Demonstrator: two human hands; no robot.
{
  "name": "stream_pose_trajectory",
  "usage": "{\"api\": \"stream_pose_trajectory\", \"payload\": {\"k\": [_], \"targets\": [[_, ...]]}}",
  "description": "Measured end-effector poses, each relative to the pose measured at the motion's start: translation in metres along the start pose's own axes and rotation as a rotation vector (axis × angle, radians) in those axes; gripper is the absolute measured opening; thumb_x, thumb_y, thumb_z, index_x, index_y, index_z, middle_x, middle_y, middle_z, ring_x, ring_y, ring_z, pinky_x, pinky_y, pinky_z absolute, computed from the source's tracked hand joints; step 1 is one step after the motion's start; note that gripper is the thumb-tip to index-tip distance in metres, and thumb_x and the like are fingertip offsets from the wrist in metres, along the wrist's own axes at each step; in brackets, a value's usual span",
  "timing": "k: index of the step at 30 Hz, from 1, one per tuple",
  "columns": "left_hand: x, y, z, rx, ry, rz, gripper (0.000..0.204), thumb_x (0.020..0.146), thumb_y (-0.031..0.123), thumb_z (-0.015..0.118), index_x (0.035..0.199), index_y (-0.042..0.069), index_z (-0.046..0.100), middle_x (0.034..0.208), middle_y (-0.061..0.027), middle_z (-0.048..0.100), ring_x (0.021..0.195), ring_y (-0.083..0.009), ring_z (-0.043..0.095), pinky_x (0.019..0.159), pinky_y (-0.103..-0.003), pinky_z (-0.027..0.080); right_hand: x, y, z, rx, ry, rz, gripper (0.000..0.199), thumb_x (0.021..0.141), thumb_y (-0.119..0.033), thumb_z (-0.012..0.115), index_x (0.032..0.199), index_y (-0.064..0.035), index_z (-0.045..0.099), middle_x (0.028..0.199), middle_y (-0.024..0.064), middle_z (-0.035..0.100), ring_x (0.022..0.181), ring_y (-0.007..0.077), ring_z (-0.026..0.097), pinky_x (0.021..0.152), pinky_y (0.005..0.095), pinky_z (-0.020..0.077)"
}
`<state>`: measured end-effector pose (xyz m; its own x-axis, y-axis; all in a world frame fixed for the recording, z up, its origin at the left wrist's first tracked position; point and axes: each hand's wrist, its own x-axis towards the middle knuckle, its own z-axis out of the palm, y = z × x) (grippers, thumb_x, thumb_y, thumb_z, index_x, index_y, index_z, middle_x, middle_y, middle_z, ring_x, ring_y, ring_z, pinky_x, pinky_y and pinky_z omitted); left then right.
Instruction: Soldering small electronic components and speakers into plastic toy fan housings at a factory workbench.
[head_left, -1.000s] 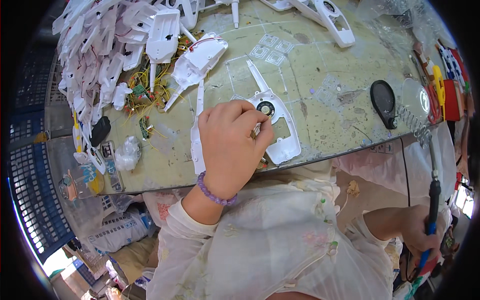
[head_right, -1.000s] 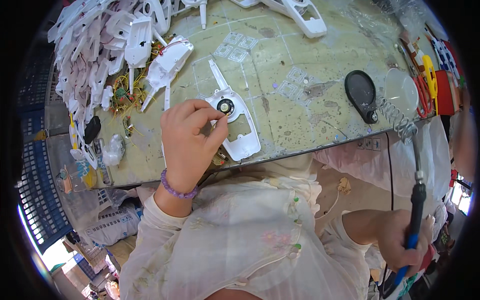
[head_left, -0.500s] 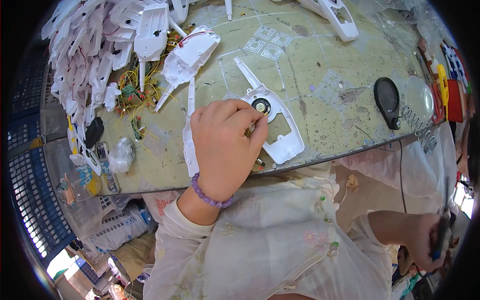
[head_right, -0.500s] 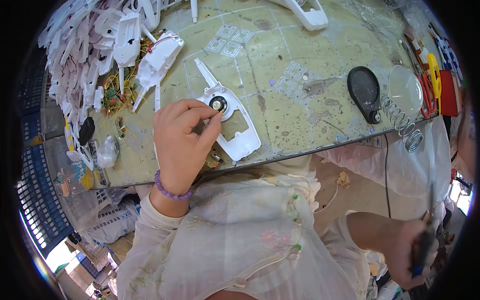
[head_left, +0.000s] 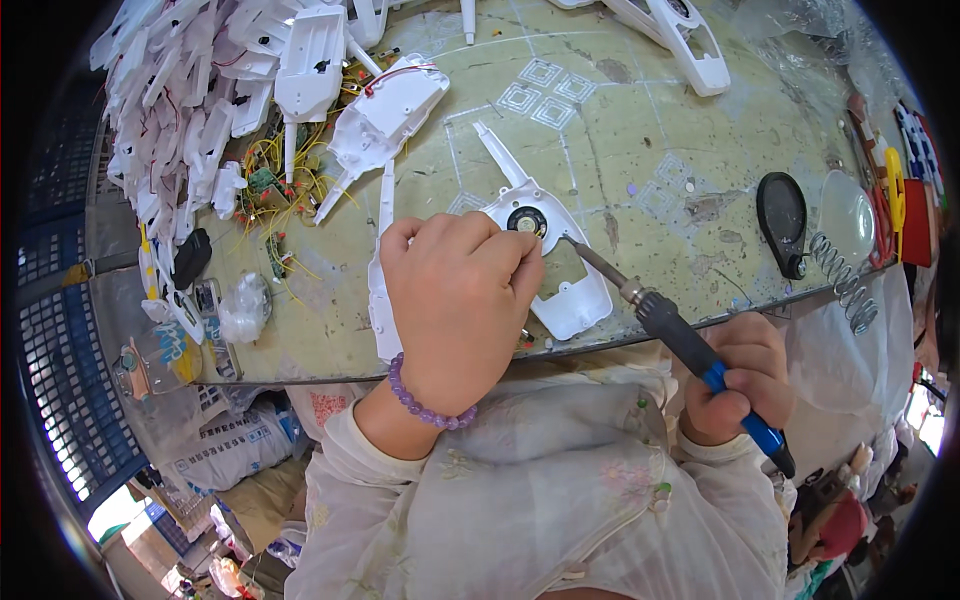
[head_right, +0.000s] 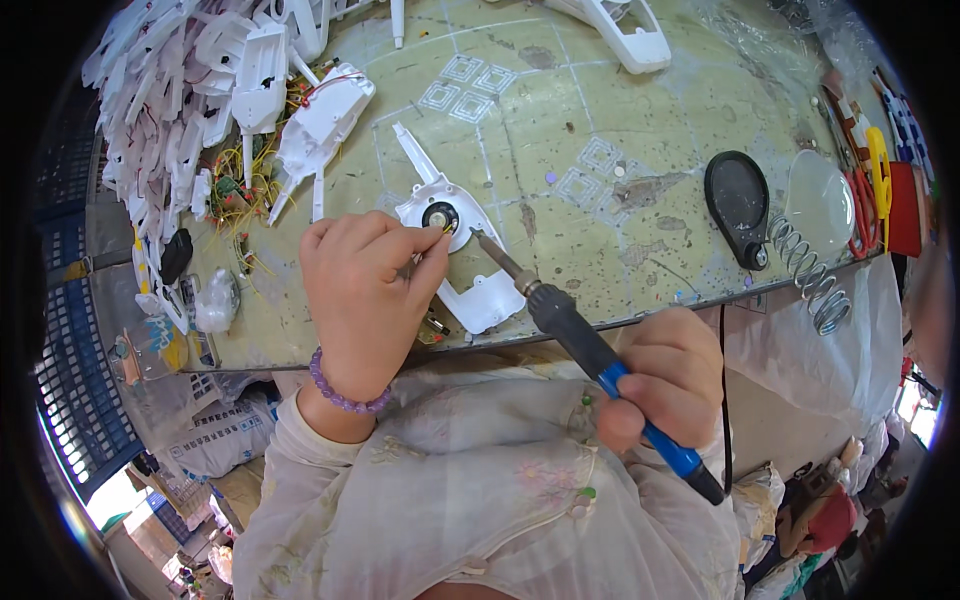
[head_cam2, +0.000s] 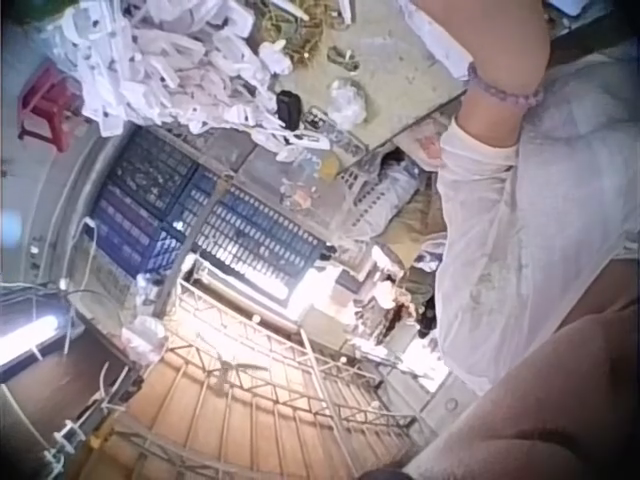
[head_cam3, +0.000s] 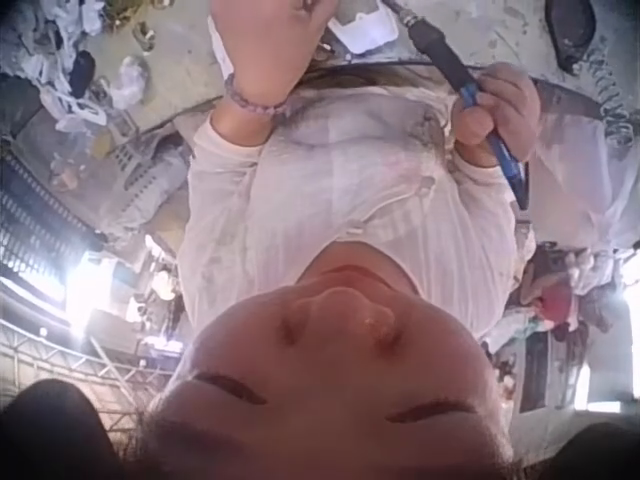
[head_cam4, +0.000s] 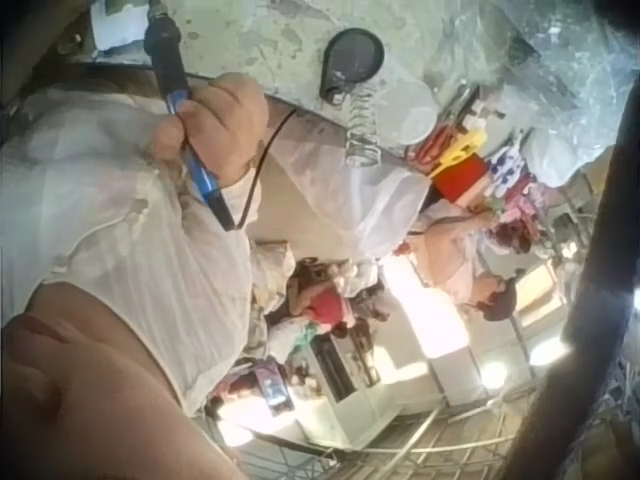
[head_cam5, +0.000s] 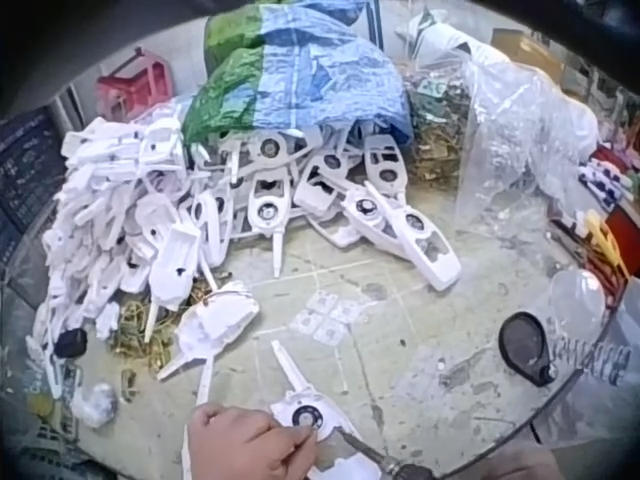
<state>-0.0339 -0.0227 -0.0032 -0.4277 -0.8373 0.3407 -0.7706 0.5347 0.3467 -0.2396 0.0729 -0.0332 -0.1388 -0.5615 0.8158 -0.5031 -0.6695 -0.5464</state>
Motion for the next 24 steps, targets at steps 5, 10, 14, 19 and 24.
{"api": "stream_pose_trajectory", "payload": {"k": [5, 10, 14, 19, 24], "targets": [[0.001, 0.002, -0.003, 0.045, -0.036, 0.019, 0.009, 0.069, 0.012, 0.077, 0.072, 0.011, 0.068, 0.066, 0.0008, 0.054, 0.068, -0.0190, 0.054, 0.075, -0.035, 0.035, 0.002, 0.007, 0.004, -0.023, -0.132, 0.040, 0.037, 0.094, -0.040, 0.053, 0.086, -0.0064, 0.042, 0.060, 0.0072, 0.050, 0.049, 0.0191, 0.047, 0.042, 0.0305, 0.0369], [0.000, 0.003, -0.002, 0.056, -0.038, 0.036, 0.005, 0.071, 0.012, 0.071, 0.073, 0.013, 0.066, 0.068, -0.0005, 0.052, 0.073, -0.0189, 0.053, 0.079, -0.038, 0.035, 0.000, 0.012, -0.002, 0.105, -0.180, 0.022, 0.024, 0.086, -0.022, 0.067, 0.090, -0.0047, 0.052, 0.072, 0.0068, 0.057, 0.051, 0.0215, 0.050, 0.043, 0.0326, 0.0382], [0.000, 0.003, -0.002, 0.058, -0.043, 0.041, 0.005, 0.072, 0.012, 0.070, 0.072, 0.013, 0.066, 0.068, -0.0005, 0.052, 0.073, -0.0189, 0.053, 0.080, -0.039, 0.035, 0.000, 0.014, -0.002, 0.114, -0.191, 0.018, 0.023, 0.086, -0.022, 0.067, 0.090, -0.0048, 0.052, 0.073, 0.0067, 0.057, 0.052, 0.0215, 0.051, 0.043, 0.0324, 0.0385], [-0.001, 0.002, -0.002, 0.063, -0.046, 0.045, 0.005, 0.071, 0.012, 0.070, 0.072, 0.013, 0.066, 0.068, -0.0003, 0.052, 0.072, -0.0187, 0.053, 0.080, -0.038, 0.035, 0.001, 0.013, -0.001, 0.111, -0.202, 0.024, 0.023, 0.084, -0.021, 0.067, 0.090, -0.0051, 0.052, 0.073, 0.0067, 0.057, 0.052, 0.0218, 0.051, 0.044, 0.0325, 0.0391], [-0.002, 0.002, -0.001, 0.055, -0.030, 0.038, 0.005, 0.071, 0.012, 0.070, 0.073, 0.013, 0.066, 0.068, -0.0004, 0.052, 0.072, -0.0186, 0.053, 0.079, -0.038, 0.035, 0.002, 0.013, -0.001, 0.116, -0.211, 0.028, 0.023, 0.084, -0.021, 0.068, 0.090, -0.0051, 0.052, 0.072, 0.0067, 0.057, 0.052, 0.0219, 0.051, 0.044, 0.0326, 0.0391]]}}
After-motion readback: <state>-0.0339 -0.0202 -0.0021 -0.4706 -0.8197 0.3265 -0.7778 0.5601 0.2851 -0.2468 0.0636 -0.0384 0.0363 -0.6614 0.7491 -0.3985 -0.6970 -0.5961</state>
